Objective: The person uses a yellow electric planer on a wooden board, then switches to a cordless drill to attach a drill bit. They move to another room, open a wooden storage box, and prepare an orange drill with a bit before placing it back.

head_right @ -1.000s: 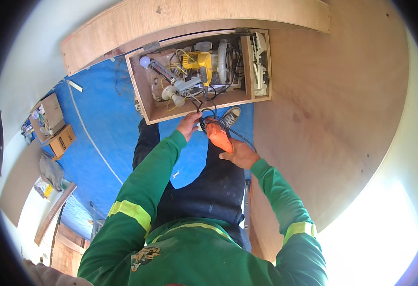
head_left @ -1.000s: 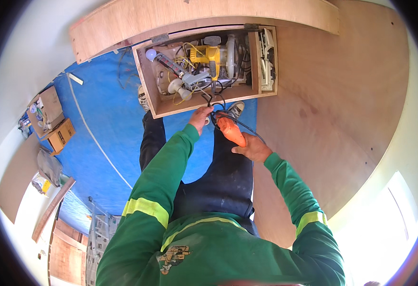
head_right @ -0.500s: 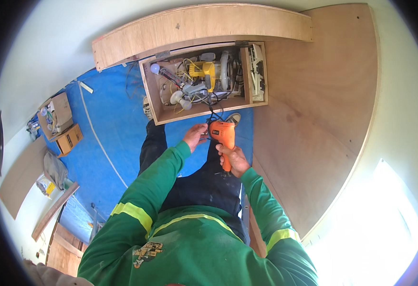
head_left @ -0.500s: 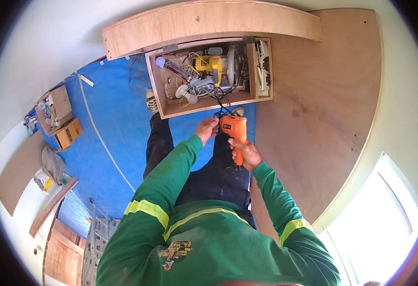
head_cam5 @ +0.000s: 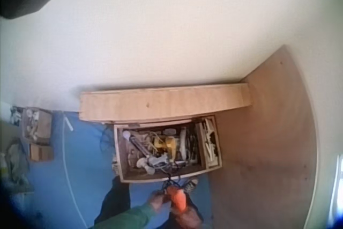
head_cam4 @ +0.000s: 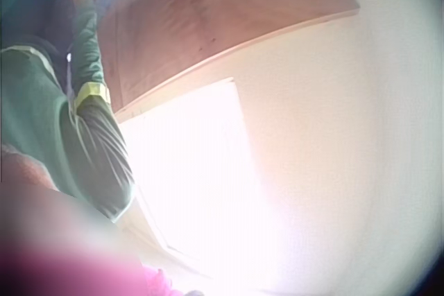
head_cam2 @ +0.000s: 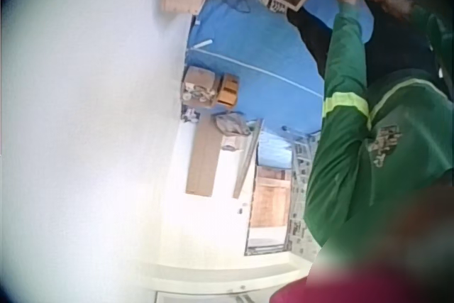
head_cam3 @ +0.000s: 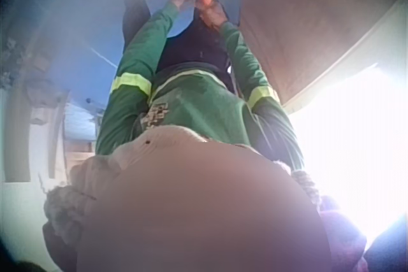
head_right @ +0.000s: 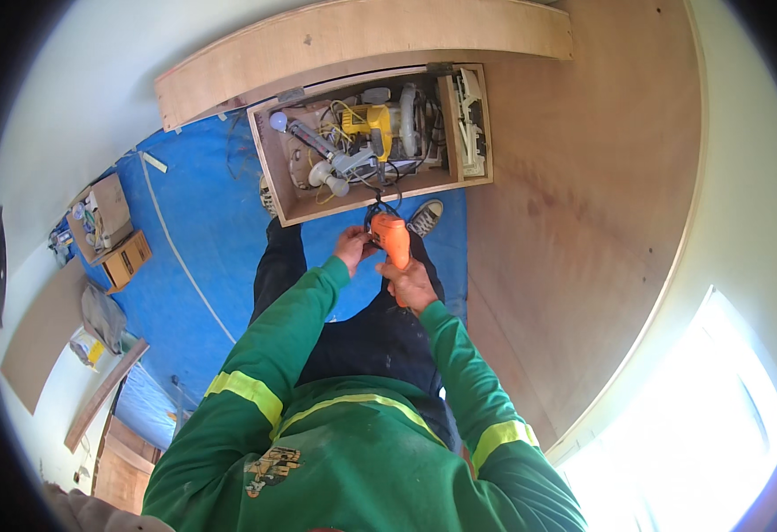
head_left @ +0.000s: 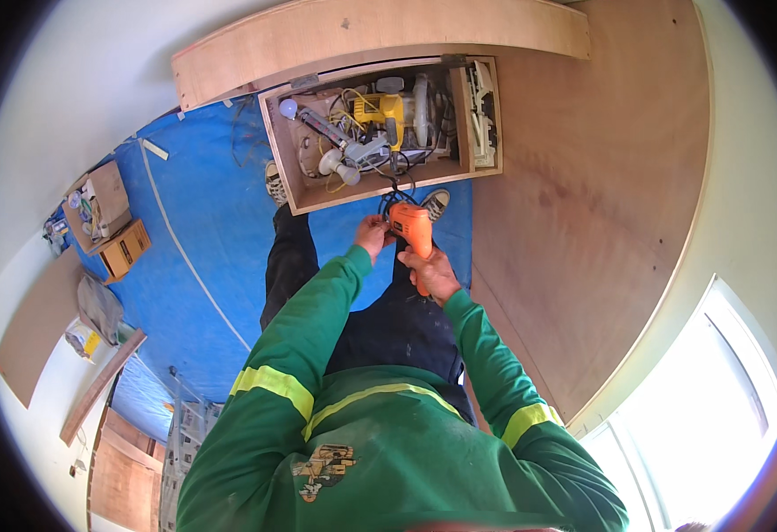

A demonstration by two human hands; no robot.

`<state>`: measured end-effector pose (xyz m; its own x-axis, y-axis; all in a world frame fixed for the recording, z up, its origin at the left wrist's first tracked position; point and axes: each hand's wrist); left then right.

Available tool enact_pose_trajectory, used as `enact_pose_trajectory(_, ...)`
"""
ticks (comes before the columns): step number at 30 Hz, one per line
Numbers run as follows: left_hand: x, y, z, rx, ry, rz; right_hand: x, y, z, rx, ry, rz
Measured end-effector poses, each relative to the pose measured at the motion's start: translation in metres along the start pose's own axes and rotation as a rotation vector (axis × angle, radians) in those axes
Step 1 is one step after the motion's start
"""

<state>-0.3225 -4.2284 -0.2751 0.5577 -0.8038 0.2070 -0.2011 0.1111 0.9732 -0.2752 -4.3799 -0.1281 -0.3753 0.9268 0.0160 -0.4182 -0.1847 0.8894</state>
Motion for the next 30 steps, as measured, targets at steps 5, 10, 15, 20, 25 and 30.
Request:
enact_pose_trajectory(5,-0.016,-0.002,0.002,-0.010,0.113,0.093,0.022,0.009,0.005,-0.311,0.580,-0.132)
enact_pose_trajectory(10,-0.050,-0.076,-0.005,0.405,-0.510,-0.364,0.021,0.028,0.014,-0.185,0.617,-0.167)
enact_pose_trajectory(15,-0.044,-0.212,-0.022,0.230,-0.512,-0.352,-0.021,0.028,-0.008,-0.207,0.903,0.021)
enact_pose_trajectory(20,-0.017,-0.225,-0.020,0.078,-0.574,-0.266,-0.028,0.038,-0.047,-0.309,1.068,0.061)
enact_pose_trajectory(25,-0.002,-0.224,-0.044,-0.010,-1.142,-0.486,-0.028,0.043,-0.052,-0.309,1.232,0.121)
enact_pose_trajectory(30,0.001,-0.248,-0.056,0.122,-1.595,-0.294,-0.033,0.049,-0.037,-0.363,1.332,0.123)
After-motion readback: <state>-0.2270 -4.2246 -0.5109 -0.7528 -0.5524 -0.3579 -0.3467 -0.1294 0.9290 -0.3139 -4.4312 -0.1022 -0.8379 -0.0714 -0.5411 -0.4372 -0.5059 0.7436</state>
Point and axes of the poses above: each hand's wrist, its own y-axis away from the middle knuckle, its own x-axis out of the palm, z = x × y, and after that the axes turned 8 degrees about -x, right-handed
